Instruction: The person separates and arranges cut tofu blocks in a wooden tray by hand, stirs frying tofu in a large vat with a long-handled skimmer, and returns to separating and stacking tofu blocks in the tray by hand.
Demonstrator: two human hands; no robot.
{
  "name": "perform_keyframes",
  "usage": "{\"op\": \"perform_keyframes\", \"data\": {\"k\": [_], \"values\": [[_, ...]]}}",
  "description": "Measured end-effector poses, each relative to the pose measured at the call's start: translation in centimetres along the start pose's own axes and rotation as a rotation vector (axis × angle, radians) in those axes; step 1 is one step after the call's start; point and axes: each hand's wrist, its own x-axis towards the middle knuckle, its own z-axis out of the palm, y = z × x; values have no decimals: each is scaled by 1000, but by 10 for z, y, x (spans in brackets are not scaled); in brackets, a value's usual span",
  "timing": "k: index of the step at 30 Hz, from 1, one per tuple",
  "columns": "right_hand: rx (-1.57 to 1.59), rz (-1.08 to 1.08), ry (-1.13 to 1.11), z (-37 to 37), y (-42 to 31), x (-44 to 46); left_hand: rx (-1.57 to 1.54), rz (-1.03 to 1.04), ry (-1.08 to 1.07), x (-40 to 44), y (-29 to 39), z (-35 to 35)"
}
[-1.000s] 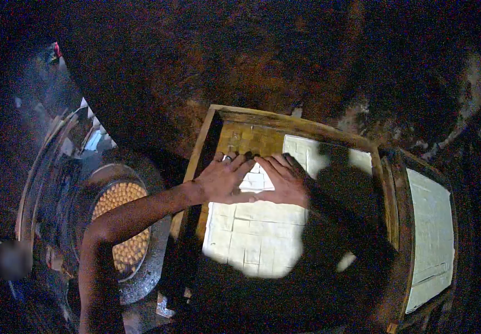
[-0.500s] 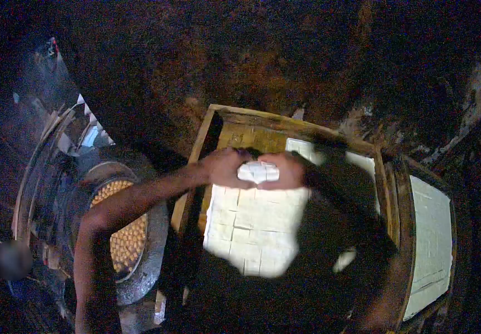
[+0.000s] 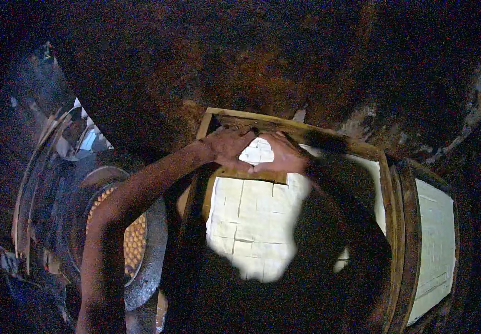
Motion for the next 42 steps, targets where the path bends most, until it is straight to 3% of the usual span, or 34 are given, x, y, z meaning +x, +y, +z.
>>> {"op": "perform_keyframes", "data": {"k": [4, 7, 11, 14, 17, 20, 25, 28, 30, 31, 33, 37, 39, 40, 42], "values": [[47, 193, -72, -5, -8, -7, 43, -38, 15, -3, -1, 10], [74, 50, 61, -1, -4, -13, 26, -52, 47, -6, -1, 8], [-14, 83, 73, 4, -5, -15, 52, -32, 52, -3, -3, 11], [103, 73, 67, 2, 1, -9, -10, 15, -30, -6, -6, 4], [288, 242, -45, -2, -6, -4, -26, 29, -100, -6, -7, -1], [60, 146, -18, 5, -9, -3, 21, 3, -12, -6, -11, 14], [-103, 182, -281, -29, -14, -18, 5, -57, -130, -10, 4, -6], [-171, 235, -324, -33, -1, -21, 138, -30, 30, -7, 10, -1], [-119, 13, -213, -26, 12, -19, 48, 61, 15, 7, 8, 8], [-121, 12, -212, -25, 14, -18, 11, 105, 104, 15, -1, 22], [97, 198, -353, -23, 12, -17, -71, 121, 77, 20, -6, 20], [23, 166, -198, -7, 28, -20, -90, 92, 45, 14, 4, 9], [33, -55, -15, -8, 16, -19, -68, 69, 91, 15, 12, 13], [33, -55, -15, -7, 19, -18, -49, 44, 137, 16, 15, 14], [118, 140, -135, -8, 18, -17, -93, 59, 127, 18, 17, 8]]}}
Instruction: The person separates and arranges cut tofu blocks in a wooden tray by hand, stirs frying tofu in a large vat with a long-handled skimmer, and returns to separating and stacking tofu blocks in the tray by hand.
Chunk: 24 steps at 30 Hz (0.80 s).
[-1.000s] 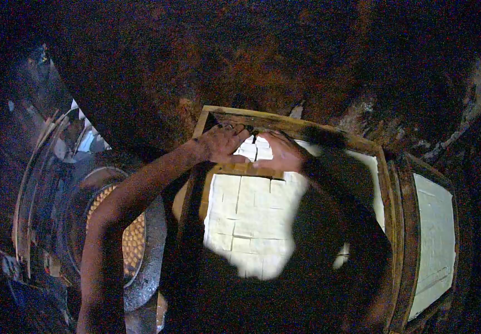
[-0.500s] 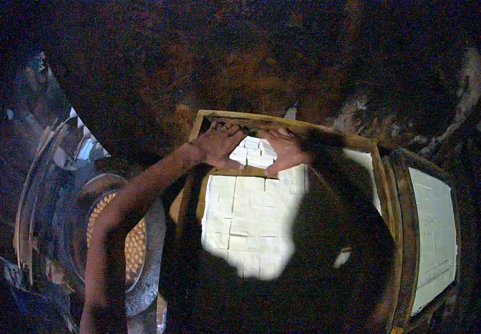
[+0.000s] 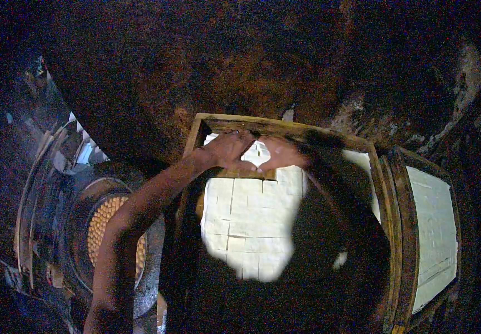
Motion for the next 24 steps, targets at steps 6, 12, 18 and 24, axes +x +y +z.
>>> {"op": "perform_keyframes", "data": {"k": [6, 12, 18, 24], "values": [[-152, 251, 38, -5, -30, -4, -26, -23, 53, 4, 1, 9], [-257, -8, 227, -4, -16, -10, -46, -50, 27, 4, 0, 7], [-169, -76, 148, 12, 10, 11, -34, -21, -45, -2, 4, 1], [-37, 128, -4, -2, 0, 0, 83, -114, -85, -14, -2, 4]]}}
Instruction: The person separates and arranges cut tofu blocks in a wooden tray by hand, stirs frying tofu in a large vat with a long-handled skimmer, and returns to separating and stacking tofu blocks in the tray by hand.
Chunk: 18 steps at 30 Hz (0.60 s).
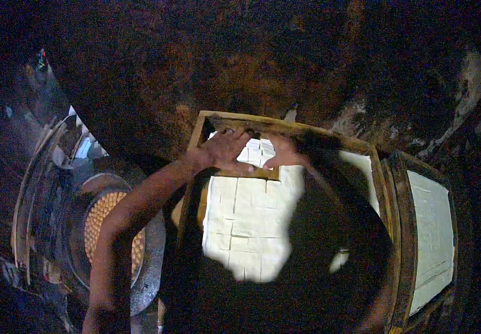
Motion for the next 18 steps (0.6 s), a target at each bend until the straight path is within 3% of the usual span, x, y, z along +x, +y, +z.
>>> {"op": "perform_keyframes", "data": {"k": [2, 4, 6, 8, 10, 13, 15, 18], "values": [[33, -3, 26, 26, 35, 16, -21, 29, -12, 2, -1, -1], [68, -9, 54, 17, 12, 12, -22, 43, 11, 0, 0, -3], [108, 189, -5, -11, -26, -10, -31, 60, 38, -1, 0, -5], [164, 155, 9, -5, -16, -8, 15, -29, -76, -1, -3, -5], [224, 116, 25, -5, -11, -8, -11, 6, -52, 1, -3, -3], [456, 60, -149, -14, -21, -4, -7, 44, -49, -6, -9, -16], [-266, 75, 100, -17, -36, -9, 1, 49, 27, -14, -19, -15], [-198, -5, 1, -16, -62, 1, 63, -35, -64, -29, -27, -37]]}}
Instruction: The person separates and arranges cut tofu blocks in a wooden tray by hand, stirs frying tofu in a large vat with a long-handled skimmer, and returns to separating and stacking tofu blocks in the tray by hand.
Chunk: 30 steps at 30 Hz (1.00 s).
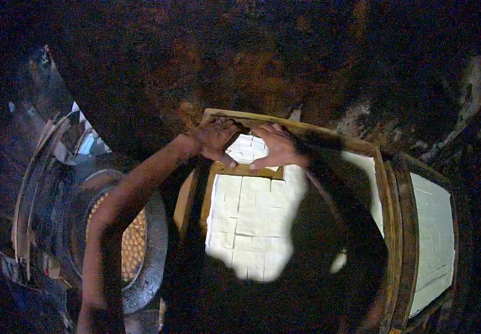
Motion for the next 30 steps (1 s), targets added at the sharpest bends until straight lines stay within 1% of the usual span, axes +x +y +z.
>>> {"op": "perform_keyframes", "data": {"k": [1, 2, 4, 5, 9, 11, 12, 14, 15, 17, 18, 20, 21, 23, 25, 27, 28, 29, 30], "values": [[12, -47, 29, 11, 2, 10, -36, -13, -100, 5, -8, 3], [16, -53, 37, 15, -1, 16, -28, -18, -104, 3, -10, 4], [34, -125, 14, 23, -1, 28, -2, 59, -34, -2, -9, 4], [11, -78, 60, 33, -1, 33, 1, 57, -37, -3, -10, 4], [121, -87, 68, 35, -3, 38, -41, 34, 20, -2, -12, 13], [181, -121, 139, 35, 0, 36, -136, 35, 18, 6, -14, 19], [178, -121, 138, 38, 5, 37, -137, 35, 21, 4, -14, 18], [203, -97, 185, 47, 17, 41, -53, 71, 123, -1, -12, 17], [201, -100, 183, 44, 14, 39, -54, 68, 125, 2, -14, 18], [378, -76, 189, 38, 8, 34, -32, -13, -22, 8, -16, 22], [379, -79, 186, 42, 9, 34, -34, -16, -23, 9, -17, 25], [584, -20, 217, 47, 14, 33, 20, 11, 34, 12, -20, 31], [522, -29, 179, 43, 17, 35, 19, 10, 34, 12, -21, 31], [549, -39, 181, 46, 18, 34, 26, 6, -73, 14, -22, 30], [576, -46, 185, 47, 16, 32, -27, -17, -109, 8, -16, 21], [82, -153, 179, 48, 12, 37, -71, -41, -142, 4, -18, 18], [81, -151, 183, 45, 8, 39, 27, 65, 83, -1, -27, 25], [-1, -170, 228, 43, 4, 39, 125, 172, 307, -1, -32, 31], [-81, -186, 271, 42, 0, 40, 126, 178, 304, -4, -30, 23]]}}
